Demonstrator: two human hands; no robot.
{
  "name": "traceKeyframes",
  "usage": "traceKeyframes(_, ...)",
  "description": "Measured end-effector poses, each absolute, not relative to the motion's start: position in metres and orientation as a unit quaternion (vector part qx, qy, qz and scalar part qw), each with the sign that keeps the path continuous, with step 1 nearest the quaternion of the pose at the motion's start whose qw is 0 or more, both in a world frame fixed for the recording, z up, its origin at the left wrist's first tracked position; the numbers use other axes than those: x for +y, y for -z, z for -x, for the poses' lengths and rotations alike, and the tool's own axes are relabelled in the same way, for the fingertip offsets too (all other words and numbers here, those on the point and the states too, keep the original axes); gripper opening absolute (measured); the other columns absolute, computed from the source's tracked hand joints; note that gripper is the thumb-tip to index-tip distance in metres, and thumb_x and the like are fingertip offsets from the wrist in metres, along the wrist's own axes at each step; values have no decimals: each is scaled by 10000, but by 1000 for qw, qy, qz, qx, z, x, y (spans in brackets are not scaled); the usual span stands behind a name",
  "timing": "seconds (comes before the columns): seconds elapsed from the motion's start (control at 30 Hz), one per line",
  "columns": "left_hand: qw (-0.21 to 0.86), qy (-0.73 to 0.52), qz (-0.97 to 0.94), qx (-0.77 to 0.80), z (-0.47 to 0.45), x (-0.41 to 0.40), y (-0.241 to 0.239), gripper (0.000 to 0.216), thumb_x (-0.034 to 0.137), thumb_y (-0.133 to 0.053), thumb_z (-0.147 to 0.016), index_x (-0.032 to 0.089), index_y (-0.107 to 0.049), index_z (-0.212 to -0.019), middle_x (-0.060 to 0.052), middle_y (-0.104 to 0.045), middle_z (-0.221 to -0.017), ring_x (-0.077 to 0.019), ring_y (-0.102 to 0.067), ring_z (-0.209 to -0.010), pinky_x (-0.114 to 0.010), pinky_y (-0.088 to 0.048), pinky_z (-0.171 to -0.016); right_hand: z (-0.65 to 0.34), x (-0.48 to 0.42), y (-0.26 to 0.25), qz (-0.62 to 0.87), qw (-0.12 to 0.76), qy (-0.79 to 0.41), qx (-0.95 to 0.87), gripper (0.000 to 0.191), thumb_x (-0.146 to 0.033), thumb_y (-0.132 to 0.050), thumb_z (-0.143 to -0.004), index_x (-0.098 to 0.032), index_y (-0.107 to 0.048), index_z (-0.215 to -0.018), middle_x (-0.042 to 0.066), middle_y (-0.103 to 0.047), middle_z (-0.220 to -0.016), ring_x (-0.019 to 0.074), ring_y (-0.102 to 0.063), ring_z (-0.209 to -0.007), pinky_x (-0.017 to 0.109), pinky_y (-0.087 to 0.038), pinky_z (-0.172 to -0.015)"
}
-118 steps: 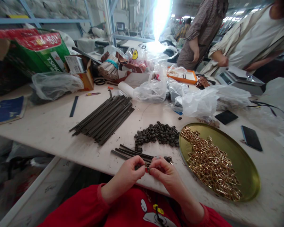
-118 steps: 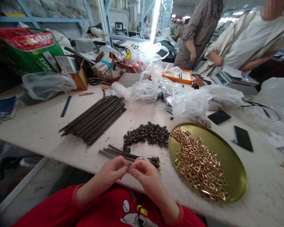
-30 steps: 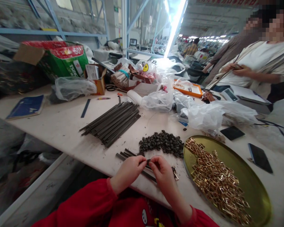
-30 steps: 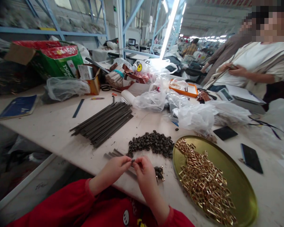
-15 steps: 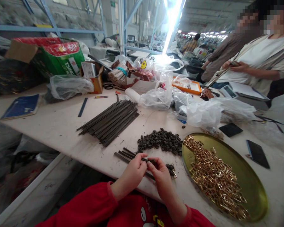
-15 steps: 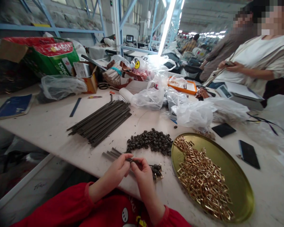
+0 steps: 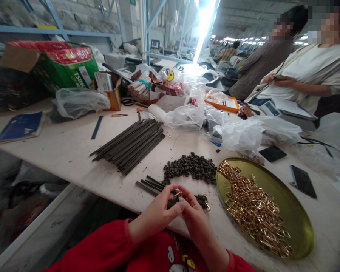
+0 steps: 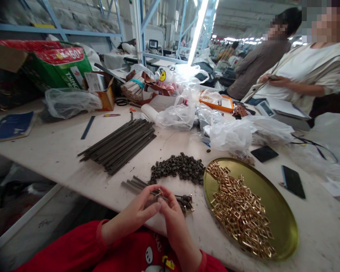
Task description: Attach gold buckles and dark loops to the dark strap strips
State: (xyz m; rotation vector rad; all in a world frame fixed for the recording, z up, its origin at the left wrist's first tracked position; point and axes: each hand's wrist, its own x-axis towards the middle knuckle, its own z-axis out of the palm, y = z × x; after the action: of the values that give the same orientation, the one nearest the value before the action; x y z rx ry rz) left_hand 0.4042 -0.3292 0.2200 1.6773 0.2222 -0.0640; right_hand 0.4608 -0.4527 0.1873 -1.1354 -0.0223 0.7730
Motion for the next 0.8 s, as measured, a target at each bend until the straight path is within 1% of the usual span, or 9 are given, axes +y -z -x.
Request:
traceKeyframes(0.1, 626, 50, -776, 58, -400, -330, -218, 622, 315, -590, -768, 124, -321, -1296, -141, -490, -1262, -232, -477, -1128, -324, -373, -944, -455, -452, -185, 498, 780, -380, 7, 398, -329, -700, -691, -248, -609, -1070, 35, -657, -995, 200, -598, -885, 326, -456, -795)
traceKeyframes(0.17, 602, 64, -795, 43, -398, -331, -215, 730, 264, -620, -735, 120, -252, -1349, -152, -427, -1336, -238, -431, -1191, -328, -340, -991, -453, -452, -185, 522, 765, -377, 3, 378, -366, -668, -723, -234, -609, -1072, 36, -661, -988, 202, -597, -891, 330, -451, -803)
traceKeyframes(0.23, 577, 67, -813, 42, -397, -331, -211, 748, 250, -598, -750, 118, -208, -1375, -155, -437, -1334, -236, -447, -1181, -336, -348, -988, -452, -453, -186, 557, 751, -355, -15, 366, -418, -612, -767, -225, -611, -1078, 36, -654, -1018, 203, -574, -952, 327, -424, -854)
traceKeyframes(0.3, 553, 65, -830, 44, -397, -332, -209, 698, 266, -538, -794, 113, -196, -1383, -157, -488, -1286, -237, -490, -1135, -346, -378, -957, -450, -454, -187, 585, 742, -325, -36, 361, -450, -554, -804, -227, -612, -1081, 30, -636, -1069, 198, -539, -1014, 313, -388, -900)
traceKeyframes(0.37, 531, 65, -844, 43, -397, -334, -208, 684, 272, -510, -805, 115, -189, -1388, -153, -542, -1220, -243, -528, -1081, -350, -406, -919, -447, -453, -188, 606, 733, -304, -50, 363, -468, -518, -822, -228, -610, -1078, 24, -637, -1037, 189, -541, -979, 302, -396, -873)
traceKeyframes(0.47, 506, 65, -859, 39, -396, -336, -208, 732, 267, -540, -771, 136, -183, -1396, -134, -594, -1128, -253, -576, -982, -348, -442, -853, -443, -452, -187, 626, 720, -291, -65, 352, -476, -496, -833, -211, -622, -1027, 17, -639, -896, 177, -556, -848, 292, -426, -782)
traceKeyframes(0.57, 499, 62, -864, 32, -394, -338, -210, 730, 247, -536, -758, 147, -196, -1397, -128, -606, -1097, -253, -595, -924, -341, -454, -814, -441, -450, -185, 618, 724, -295, -78, 335, -460, -486, -843, -201, -620, -1007, 26, -639, -917, 189, -553, -894, 305, -416, -825)
traceKeyframes(0.7, 507, 70, -858, 39, -395, -342, -210, 701, 191, -479, -772, 138, -182, -1405, -134, -609, -1092, -253, -593, -941, -354, -442, -839, -443, -449, -183, 600, 735, -310, -69, 347, -471, -485, -836, -201, -614, -1011, 37, -644, -985, 212, -543, -991, 324, -394, -889)
traceKeyframes(0.8, 523, 71, -847, 58, -397, -341, -208, 656, 132, -406, -785, 128, -192, -1405, -149, -573, -1161, -250, -560, -1020, -371, -415, -891, -446, -451, -184, 598, 733, -320, -45, 371, -460, -562, -782, -219, -591, -1063, 39, -631, -1070, 223, -533, -1036, 331, -406, -887)
